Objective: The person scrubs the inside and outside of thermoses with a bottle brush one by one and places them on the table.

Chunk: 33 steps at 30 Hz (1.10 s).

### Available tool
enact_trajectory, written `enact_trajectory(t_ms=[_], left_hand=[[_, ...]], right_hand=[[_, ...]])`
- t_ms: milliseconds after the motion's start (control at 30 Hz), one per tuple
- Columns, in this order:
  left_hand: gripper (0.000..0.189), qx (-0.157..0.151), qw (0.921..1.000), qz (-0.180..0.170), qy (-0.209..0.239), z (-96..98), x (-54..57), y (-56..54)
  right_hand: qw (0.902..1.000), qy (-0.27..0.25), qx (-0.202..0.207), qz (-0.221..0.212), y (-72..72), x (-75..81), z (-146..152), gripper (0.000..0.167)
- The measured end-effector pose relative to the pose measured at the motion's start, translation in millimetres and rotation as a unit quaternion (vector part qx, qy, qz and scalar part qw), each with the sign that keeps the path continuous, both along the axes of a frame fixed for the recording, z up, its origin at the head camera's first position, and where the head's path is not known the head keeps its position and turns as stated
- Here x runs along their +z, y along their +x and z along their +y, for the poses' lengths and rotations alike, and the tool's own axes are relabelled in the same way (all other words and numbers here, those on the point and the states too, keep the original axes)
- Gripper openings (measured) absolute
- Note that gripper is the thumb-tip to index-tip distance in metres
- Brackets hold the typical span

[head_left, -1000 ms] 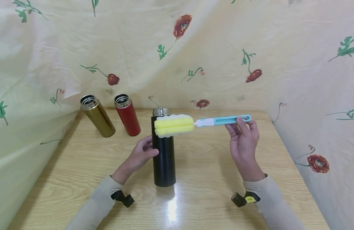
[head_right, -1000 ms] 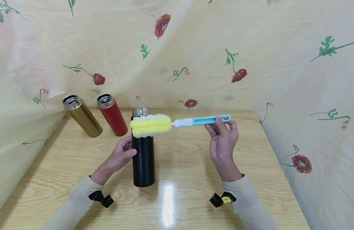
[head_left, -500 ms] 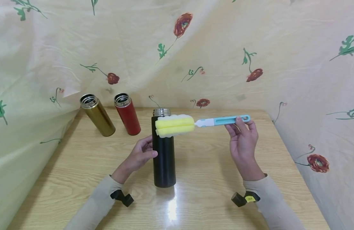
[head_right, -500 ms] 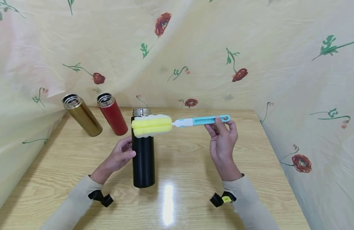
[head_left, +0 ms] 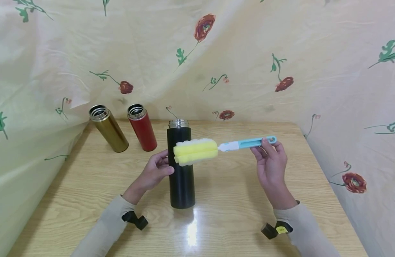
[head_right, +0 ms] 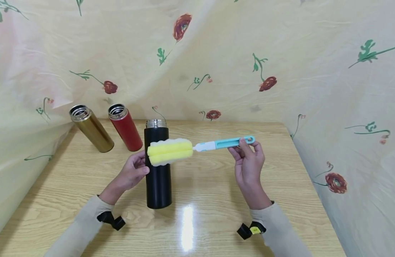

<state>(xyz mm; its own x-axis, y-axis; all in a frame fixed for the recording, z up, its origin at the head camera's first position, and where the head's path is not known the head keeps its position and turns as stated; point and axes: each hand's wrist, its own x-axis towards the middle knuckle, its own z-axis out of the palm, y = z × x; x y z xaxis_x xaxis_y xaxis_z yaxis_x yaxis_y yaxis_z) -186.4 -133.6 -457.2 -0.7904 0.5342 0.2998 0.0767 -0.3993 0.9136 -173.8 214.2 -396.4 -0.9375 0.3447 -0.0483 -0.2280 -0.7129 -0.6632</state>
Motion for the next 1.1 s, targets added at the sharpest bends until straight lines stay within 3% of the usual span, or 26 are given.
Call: enact_trajectory(t_ms=[233, 533, 800, 1100], left_hand=[[0.049, -0.007, 0.9999, 0.003, 0.011, -2.0, 0.2, -1.0], [0.051, -0.005, 1.0, 0.002, 0.001, -5.3, 1.4, -2.9], [0.052, 0.014, 0.9995, -0.025, -0.013, -7.6, -0.2, -6.8], [0.057, 0.023, 0.999, -0.03, -0.024, -10.7, -0.4, -9.3]], right_hand=[[0.9985, 0.024, 0.031, -0.037, 14.2, -14.2, 3, 0.014], [0.9973, 0.039, 0.045, -0.043, 28.3, -28.0, 7, 0.008], [0.9935, 0.096, 0.059, 0.017, 42.4, -34.6, 9, 0.006], [0.9855, 0.081, 0.081, 0.125, 53.7, -33.8, 7, 0.011]])
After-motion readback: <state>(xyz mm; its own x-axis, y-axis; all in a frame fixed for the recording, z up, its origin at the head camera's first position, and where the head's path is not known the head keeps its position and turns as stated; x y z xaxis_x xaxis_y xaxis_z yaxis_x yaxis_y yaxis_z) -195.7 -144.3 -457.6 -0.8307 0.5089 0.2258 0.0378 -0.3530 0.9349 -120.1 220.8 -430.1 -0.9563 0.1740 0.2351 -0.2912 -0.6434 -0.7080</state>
